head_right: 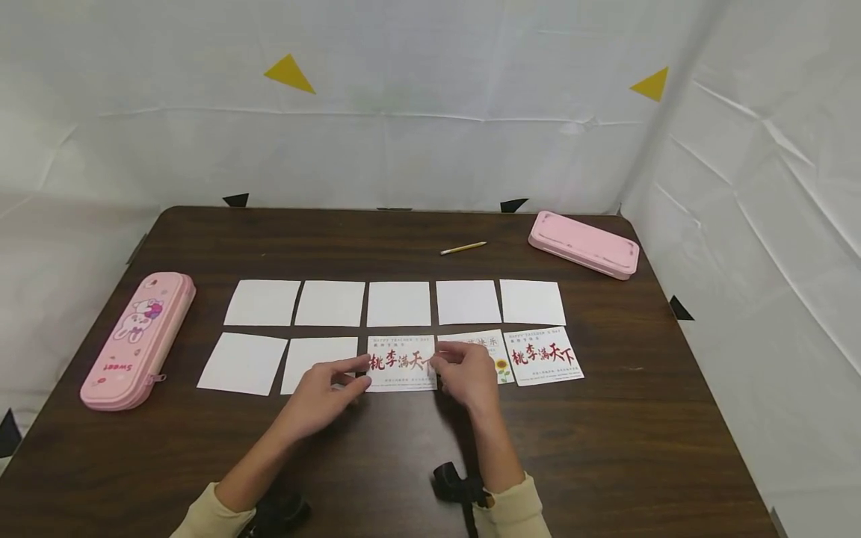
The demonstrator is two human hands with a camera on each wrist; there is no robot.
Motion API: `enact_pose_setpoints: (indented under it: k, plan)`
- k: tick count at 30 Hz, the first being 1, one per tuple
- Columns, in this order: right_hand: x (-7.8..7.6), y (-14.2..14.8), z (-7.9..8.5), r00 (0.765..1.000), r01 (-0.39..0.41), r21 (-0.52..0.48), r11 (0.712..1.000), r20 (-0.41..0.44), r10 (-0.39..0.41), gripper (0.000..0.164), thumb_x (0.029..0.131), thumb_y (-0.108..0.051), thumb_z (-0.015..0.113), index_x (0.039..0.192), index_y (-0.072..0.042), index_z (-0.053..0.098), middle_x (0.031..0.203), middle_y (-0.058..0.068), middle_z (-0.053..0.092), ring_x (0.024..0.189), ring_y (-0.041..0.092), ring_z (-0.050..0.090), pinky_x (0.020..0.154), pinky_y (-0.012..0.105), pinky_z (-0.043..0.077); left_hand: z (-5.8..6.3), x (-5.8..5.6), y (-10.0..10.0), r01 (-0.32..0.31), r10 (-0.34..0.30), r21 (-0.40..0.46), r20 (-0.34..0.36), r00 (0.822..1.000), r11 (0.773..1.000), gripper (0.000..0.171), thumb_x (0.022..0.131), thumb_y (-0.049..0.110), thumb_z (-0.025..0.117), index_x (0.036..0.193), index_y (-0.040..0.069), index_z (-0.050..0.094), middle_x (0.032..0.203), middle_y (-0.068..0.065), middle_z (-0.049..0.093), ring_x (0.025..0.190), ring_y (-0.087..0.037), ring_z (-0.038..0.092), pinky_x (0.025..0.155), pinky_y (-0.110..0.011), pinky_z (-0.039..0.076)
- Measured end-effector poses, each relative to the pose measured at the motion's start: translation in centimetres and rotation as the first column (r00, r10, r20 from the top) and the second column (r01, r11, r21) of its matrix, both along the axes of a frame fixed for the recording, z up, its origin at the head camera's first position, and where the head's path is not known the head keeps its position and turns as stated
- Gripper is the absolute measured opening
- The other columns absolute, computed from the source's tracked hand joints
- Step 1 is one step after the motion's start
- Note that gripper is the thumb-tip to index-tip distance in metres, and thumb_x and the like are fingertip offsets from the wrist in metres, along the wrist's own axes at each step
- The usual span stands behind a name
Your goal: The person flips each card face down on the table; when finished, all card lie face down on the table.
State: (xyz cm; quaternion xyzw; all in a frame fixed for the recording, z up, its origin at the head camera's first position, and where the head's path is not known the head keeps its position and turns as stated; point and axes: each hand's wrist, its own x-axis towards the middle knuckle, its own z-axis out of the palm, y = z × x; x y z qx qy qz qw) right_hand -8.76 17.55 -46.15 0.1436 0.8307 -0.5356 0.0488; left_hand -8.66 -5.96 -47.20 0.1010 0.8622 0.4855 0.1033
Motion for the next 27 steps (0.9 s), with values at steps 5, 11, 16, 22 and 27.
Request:
enact_pose_setpoints:
  k: [5,11,16,22,27]
  plan:
    - [0.04,0.08,0.20,1.000,0.000,-0.082,0.997,0.023,0.002,0.035,0.088,-0.006,0.071,0.120,0.007,0.067,0.101,0.021,0.071,0.081,0.027,0.071,0.056,0.033,0.056,-0.06,-0.06,-0.17,-0.026,0.024,0.038,0.053,0.998,0.999,0.038,0.092,0.019,0.068,0.128,0.007,0.066,0.116,-0.008,0.070,0.088,-0.017,0.066,0.059,-0.030,0.050]
    - [0.32,0.12,0.60,0.999,-0.016,-0.039,0.999,0.046,0.018,0.034,0.088,-0.007,0.070,0.119,0.005,0.067,0.099,0.019,0.072,0.080,0.027,0.070,0.058,0.036,0.057,0.23,-0.08,-0.56,-0.036,0.035,0.010,0.060,0.998,0.999,0.041,0.092,0.022,0.068,0.130,0.008,0.065,0.118,-0.009,0.069,0.087,-0.017,0.067,0.060,-0.030,0.051]
    - [0.24,-0.01,0.77,0.995,-0.042,-0.063,0.997,0.086,0.047,0.035,0.089,-0.009,0.070,0.120,0.005,0.067,0.100,0.019,0.072,0.083,0.026,0.072,0.061,0.036,0.058,0.39,-0.27,-0.74,-0.033,0.032,0.008,0.060,0.998,0.999,0.042,0.092,0.023,0.068,0.130,0.007,0.064,0.120,-0.010,0.068,0.090,-0.019,0.068,0.062,-0.030,0.051]
    - [0.28,0.19,0.77,0.993,-0.053,-0.169,0.984,0.093,0.070,0.039,0.090,-0.007,0.070,0.125,0.007,0.063,0.105,0.022,0.071,0.087,0.027,0.072,0.059,0.034,0.057,0.49,-0.23,-0.54,-0.023,0.020,0.051,0.066,0.998,0.998,0.041,0.092,0.021,0.067,0.130,0.005,0.064,0.123,-0.010,0.067,0.087,-0.015,0.068,0.060,-0.029,0.051]
    - [0.40,0.58,0.72,0.991,-0.055,-0.226,0.973,0.103,0.080,0.041,0.090,-0.007,0.069,0.128,0.007,0.060,0.108,0.023,0.070,0.086,0.024,0.072,0.058,0.032,0.056,0.48,-0.17,-0.47,-0.026,0.022,0.062,0.072,0.997,0.998,0.041,0.092,0.020,0.067,0.130,0.005,0.064,0.122,-0.011,0.067,0.085,-0.014,0.067,0.059,-0.029,0.051]
